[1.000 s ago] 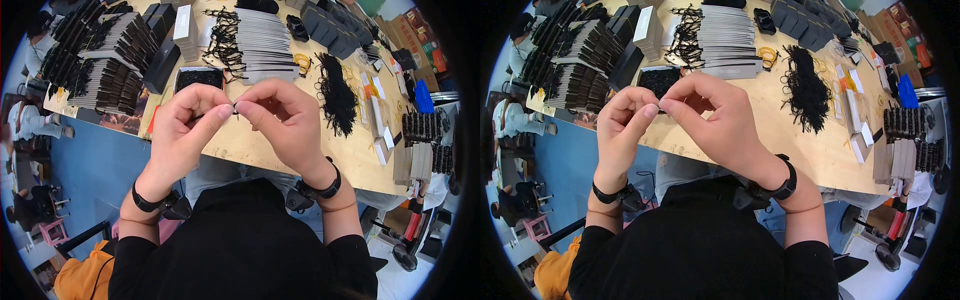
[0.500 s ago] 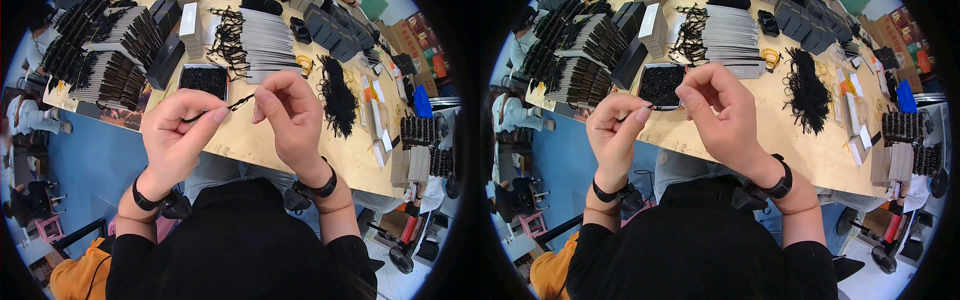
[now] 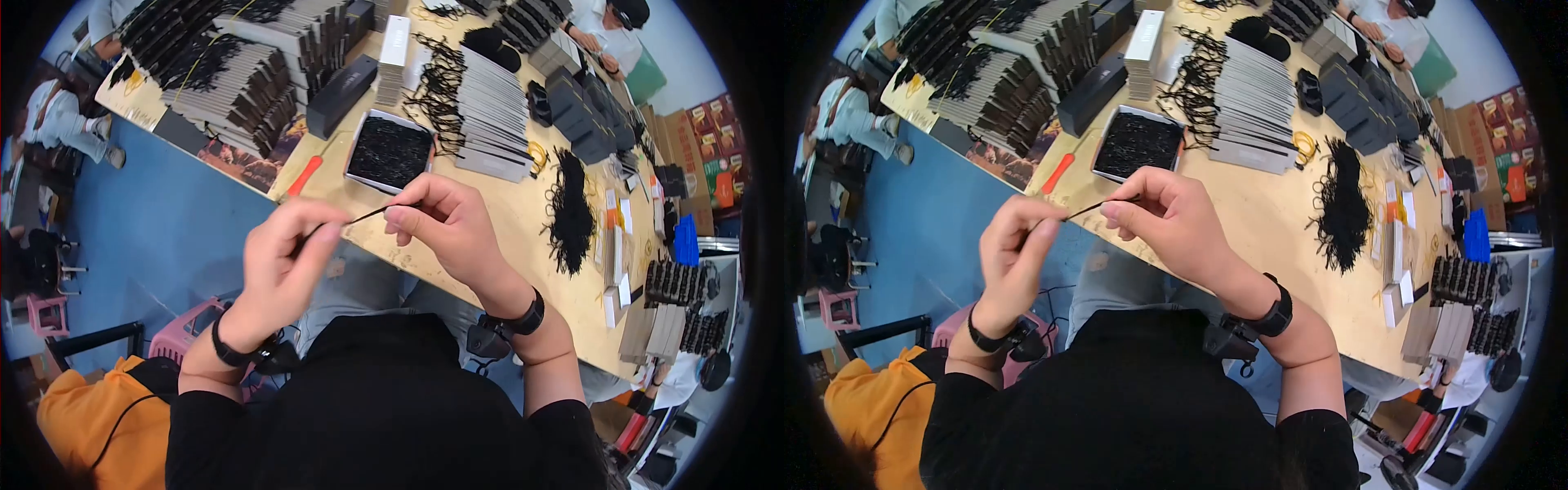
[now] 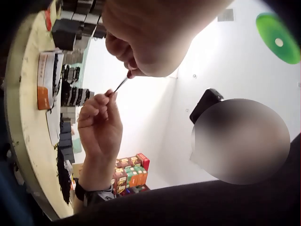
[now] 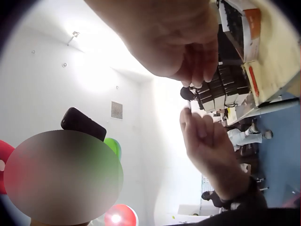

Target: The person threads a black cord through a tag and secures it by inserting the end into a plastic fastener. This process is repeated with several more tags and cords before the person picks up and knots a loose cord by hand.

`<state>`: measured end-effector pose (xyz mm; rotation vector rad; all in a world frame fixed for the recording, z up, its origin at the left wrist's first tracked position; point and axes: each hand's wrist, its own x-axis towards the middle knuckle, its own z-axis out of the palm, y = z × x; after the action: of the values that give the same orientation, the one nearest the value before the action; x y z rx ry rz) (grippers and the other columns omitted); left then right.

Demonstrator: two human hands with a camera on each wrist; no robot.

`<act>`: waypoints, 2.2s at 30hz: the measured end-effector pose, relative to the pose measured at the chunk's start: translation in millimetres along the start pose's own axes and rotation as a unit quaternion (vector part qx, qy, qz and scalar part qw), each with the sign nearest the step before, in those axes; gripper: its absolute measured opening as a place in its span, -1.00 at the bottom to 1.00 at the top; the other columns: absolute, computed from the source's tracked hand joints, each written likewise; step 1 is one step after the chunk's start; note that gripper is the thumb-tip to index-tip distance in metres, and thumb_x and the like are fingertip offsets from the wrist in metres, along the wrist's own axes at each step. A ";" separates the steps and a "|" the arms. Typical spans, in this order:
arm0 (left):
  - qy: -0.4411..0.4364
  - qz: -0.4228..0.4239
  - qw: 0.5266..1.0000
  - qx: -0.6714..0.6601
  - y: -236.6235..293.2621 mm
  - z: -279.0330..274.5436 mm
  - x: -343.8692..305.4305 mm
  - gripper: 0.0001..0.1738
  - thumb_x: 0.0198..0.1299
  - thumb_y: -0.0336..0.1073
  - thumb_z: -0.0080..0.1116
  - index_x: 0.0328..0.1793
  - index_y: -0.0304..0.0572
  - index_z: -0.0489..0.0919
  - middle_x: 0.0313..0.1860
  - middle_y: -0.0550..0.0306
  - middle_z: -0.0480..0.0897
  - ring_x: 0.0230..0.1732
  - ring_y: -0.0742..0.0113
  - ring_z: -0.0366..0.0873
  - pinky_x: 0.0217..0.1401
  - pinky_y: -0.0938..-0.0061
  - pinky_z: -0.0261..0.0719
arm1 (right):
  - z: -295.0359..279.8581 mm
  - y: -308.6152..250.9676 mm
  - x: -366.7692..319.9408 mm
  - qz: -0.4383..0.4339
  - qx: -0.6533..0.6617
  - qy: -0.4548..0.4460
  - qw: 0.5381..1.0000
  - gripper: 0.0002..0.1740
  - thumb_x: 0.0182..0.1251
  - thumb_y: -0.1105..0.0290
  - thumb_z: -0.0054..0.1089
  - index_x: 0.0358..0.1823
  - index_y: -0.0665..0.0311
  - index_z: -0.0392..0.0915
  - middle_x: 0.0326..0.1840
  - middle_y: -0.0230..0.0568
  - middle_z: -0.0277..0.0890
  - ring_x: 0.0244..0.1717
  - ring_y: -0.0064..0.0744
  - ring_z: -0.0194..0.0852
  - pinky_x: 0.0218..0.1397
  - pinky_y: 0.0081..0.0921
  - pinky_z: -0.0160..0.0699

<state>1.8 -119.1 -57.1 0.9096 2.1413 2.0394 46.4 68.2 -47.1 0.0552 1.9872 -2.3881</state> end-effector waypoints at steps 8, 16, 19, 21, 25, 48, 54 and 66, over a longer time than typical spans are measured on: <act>-0.053 -0.114 0.907 -0.401 -1.4 -84.9 -63.6 -0.90 0.22 -0.46 -0.04 -0.21 -0.37 0.34 -0.34 -0.26 0.61 -0.32 0.17 0.63 -0.22 0.44 0.60 | 31.1 7.6 18.3 0.187 -0.063 -0.156 0.968 -0.85 0.18 0.39 0.22 -0.33 0.33 0.50 -0.47 -0.39 0.50 -0.48 -0.72 0.40 -0.39 -0.74 0.41; -0.024 -0.066 0.917 -0.393 -13.4 -111.4 -83.1 -0.79 0.28 -0.38 -0.06 -0.28 -0.46 0.46 -0.23 -0.38 0.59 -0.26 0.02 0.65 -0.31 0.38 0.66 | 5.6 -31.7 92.2 0.073 -0.280 -0.007 0.957 -0.86 0.14 0.37 0.24 -0.33 0.27 0.57 -0.50 -0.34 0.52 -0.62 -0.71 0.38 -0.60 -0.74 0.31; -0.019 -0.133 0.927 -0.351 -19.8 -125.5 -91.2 -0.75 0.21 -0.32 0.05 -0.35 -0.44 0.55 -0.34 -0.20 0.63 -0.36 0.17 0.63 -0.35 0.51 0.59 | -46.5 -30.0 165.5 -0.113 -0.351 0.268 0.890 -0.68 0.04 0.22 0.36 -0.46 0.28 0.44 -0.67 -0.50 0.29 -0.75 -0.75 0.10 -0.69 -0.77 0.12; 0.034 -0.072 0.992 -0.101 -27.8 -130.1 -91.9 -0.78 0.11 -0.29 0.14 -0.39 -0.36 0.61 -0.47 0.03 0.59 -0.39 0.29 0.55 -0.25 0.54 0.48 | -69.0 -24.9 196.1 -0.002 -0.340 0.273 0.900 -0.64 -0.01 0.21 0.41 -0.51 0.26 0.40 -0.68 -0.51 0.26 -0.77 -0.74 0.09 -0.73 -0.77 0.08; 0.125 0.017 0.992 -0.027 -34.2 -123.0 -84.9 -0.78 0.11 -0.27 0.13 -0.38 -0.32 0.61 -0.47 0.09 0.57 -0.31 0.31 0.53 0.01 0.41 0.38 | -87.0 -20.0 210.0 0.069 -0.290 0.281 0.912 -0.64 -0.02 0.25 0.43 -0.62 0.25 0.40 -0.69 -0.51 0.20 -0.81 -0.72 0.02 -0.81 -0.73 -0.03; 0.104 -0.193 0.954 -0.206 -83.7 -92.7 -87.7 -0.81 0.27 -0.41 -0.05 -0.03 -0.31 0.41 -0.36 0.13 0.59 -0.22 0.51 0.53 -0.06 0.64 0.35 | 101.1 138.0 29.8 -0.005 -0.380 0.032 0.924 -0.72 0.21 0.30 0.11 -0.52 0.37 0.37 -0.64 0.05 0.37 -0.64 -0.01 0.37 -0.57 -0.30 0.28; 0.101 -0.155 0.962 -0.202 -96.6 -79.8 -72.3 -0.86 0.26 -0.35 -0.01 -0.09 -0.19 0.42 -0.37 0.14 0.62 -0.57 0.75 0.26 -0.54 0.81 0.11 | 101.8 146.3 38.1 -0.018 -0.376 0.087 0.922 -0.74 0.20 0.34 0.10 -0.53 0.37 0.35 -0.67 0.03 0.35 -0.64 0.01 0.35 -0.56 -0.27 0.28; 0.014 -0.160 0.953 -0.255 -129.6 -66.1 -45.2 -0.90 0.24 -0.48 -0.03 -0.16 -0.28 0.33 -0.40 0.08 0.62 -0.29 0.48 0.53 -0.13 0.63 0.42 | 101.5 150.8 39.9 -0.046 -0.358 0.090 0.928 -0.84 0.19 0.40 0.05 -0.46 0.34 0.39 -0.65 0.01 0.39 -0.57 0.00 0.43 -0.50 -0.25 0.34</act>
<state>-37.2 -192.9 -184.5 0.4328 1.5113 2.2587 13.4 -59.2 -178.7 0.1638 2.8666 -1.5930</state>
